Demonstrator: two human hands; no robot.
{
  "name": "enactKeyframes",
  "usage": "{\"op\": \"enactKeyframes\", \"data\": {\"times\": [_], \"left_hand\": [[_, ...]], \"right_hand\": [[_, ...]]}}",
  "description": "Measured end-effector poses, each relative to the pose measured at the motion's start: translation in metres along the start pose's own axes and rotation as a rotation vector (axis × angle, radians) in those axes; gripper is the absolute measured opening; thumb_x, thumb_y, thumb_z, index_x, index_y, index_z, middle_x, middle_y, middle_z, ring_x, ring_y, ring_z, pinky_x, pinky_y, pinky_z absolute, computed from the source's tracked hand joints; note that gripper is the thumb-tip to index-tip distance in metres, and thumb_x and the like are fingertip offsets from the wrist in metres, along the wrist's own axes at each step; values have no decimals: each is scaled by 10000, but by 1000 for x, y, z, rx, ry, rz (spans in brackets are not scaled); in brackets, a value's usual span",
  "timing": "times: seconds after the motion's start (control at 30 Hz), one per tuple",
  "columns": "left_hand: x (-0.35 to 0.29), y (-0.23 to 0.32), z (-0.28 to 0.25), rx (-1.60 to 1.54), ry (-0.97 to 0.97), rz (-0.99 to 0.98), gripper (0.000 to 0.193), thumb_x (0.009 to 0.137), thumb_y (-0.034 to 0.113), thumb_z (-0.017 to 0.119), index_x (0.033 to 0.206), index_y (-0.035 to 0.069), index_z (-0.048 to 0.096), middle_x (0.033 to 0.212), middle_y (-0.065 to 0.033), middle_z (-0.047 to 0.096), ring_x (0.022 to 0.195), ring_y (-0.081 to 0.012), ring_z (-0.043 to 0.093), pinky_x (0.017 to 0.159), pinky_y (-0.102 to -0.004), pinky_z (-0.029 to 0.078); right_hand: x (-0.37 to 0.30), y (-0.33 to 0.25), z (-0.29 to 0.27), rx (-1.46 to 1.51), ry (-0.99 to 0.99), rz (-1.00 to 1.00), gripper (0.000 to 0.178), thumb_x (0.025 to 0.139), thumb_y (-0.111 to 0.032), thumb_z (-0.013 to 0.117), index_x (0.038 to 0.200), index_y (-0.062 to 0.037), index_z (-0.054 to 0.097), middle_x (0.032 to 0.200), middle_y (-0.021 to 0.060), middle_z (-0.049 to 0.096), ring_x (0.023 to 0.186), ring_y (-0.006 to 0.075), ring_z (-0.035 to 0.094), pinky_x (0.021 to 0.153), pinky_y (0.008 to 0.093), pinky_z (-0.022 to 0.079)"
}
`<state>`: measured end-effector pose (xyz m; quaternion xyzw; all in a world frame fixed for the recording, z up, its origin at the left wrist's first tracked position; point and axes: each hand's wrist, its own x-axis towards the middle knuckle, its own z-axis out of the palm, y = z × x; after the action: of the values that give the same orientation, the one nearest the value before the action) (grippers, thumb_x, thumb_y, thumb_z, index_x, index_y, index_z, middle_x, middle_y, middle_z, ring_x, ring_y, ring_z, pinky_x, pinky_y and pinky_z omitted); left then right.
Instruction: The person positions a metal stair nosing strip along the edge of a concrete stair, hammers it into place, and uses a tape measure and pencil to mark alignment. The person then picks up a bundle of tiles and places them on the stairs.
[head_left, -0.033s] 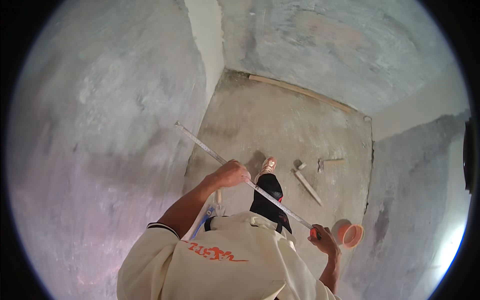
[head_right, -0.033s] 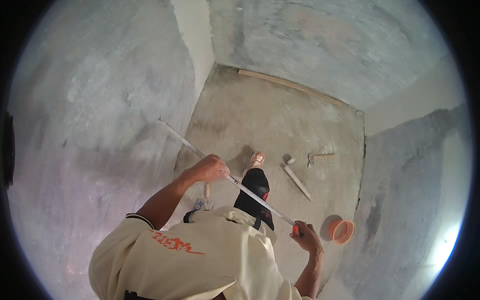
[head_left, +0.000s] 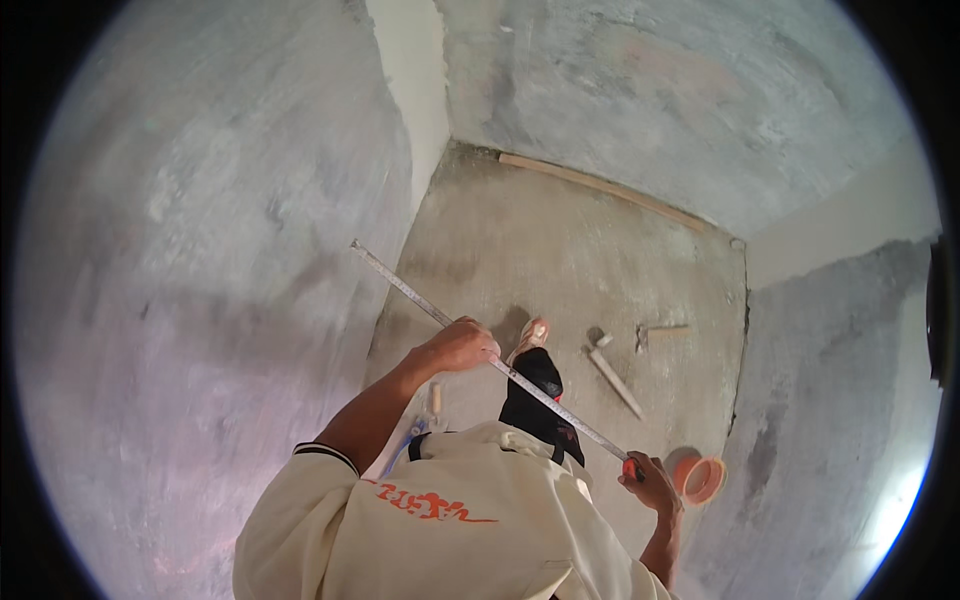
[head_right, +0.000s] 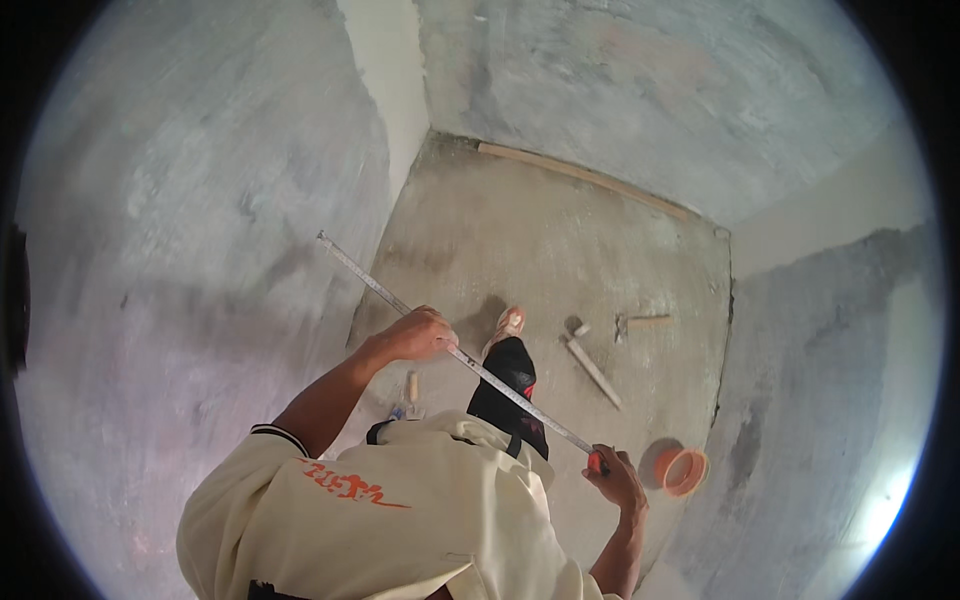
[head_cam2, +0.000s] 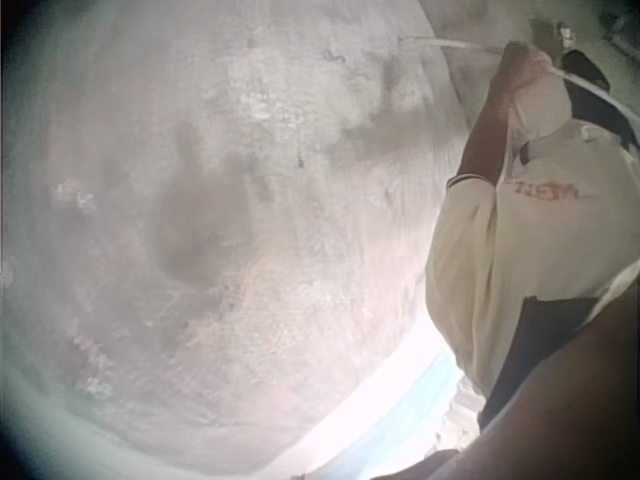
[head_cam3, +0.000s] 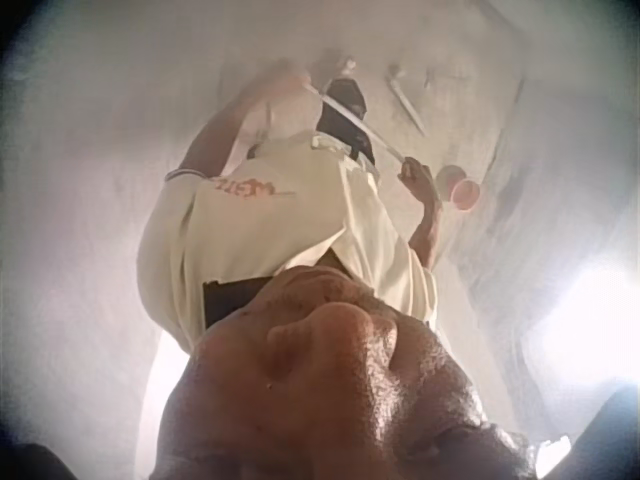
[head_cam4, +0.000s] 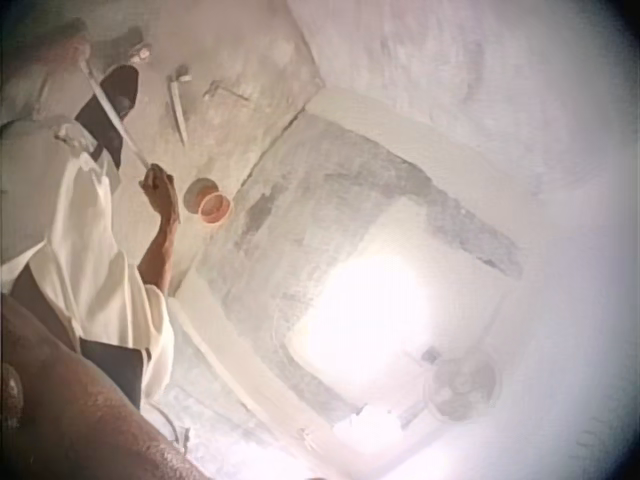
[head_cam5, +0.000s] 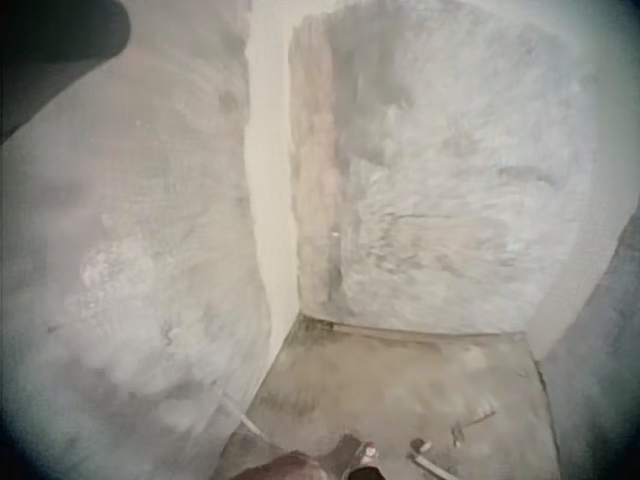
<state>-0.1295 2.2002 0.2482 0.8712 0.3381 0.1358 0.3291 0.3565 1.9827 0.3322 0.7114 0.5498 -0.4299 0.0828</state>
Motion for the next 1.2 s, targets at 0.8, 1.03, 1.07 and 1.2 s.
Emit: {"op": "enactKeyframes", "data": {"times": [0.8, 1.03, 1.07, 1.2], "left_hand": [[568, -618, -148, -39, 55, -135, 224, 985, 295, 621, 994, 173, 809, 997, -77, 745, 1037, -299, 684, 977, -492, 488], [657, -888, -45, -50, 78, -346, 177, 982, 205, 649, 1037, 114, 789, 1041, -155, 738, 1029, -365, 696, 927, -512, 529], [662, -917, -33, -48, 87, -335, 177, 983, 201, 652, 1050, 109, 788, 1049, -159, 739, 1040, -363, 697, 930, -505, 533], [680, -1010, -18, -70, 30, -430, 204, 1006, 207, 643, 1118, 106, 780, 1078, -154, 740, 1079, -352, 697, 954, -495, 532]], "right_hand": [[716, -198, -419, -379, 196, -42, 601, 871, -183, 811, 1420, -161, 569, 1268, 228, 584, 1171, 449, 614, 965, 509, 535], [1058, -182, -381, -548, 175, -140, 598, 920, -208, 781, 1469, -217, 546, 1369, 236, 562, 1186, 460, 633, 937, 530, 553], [1097, -177, -373, -539, 199, -181, 588, 929, -202, 766, 1473, -230, 545, 1369, 219, 563, 1193, 443, 636, 940, 517, 555], [1222, -178, -338, -512, 203, -253, 547, 942, -129, 728, 1457, -188, 555, 1302, 166, 596, 1154, 403, 651, 939, 486, 548]]}}
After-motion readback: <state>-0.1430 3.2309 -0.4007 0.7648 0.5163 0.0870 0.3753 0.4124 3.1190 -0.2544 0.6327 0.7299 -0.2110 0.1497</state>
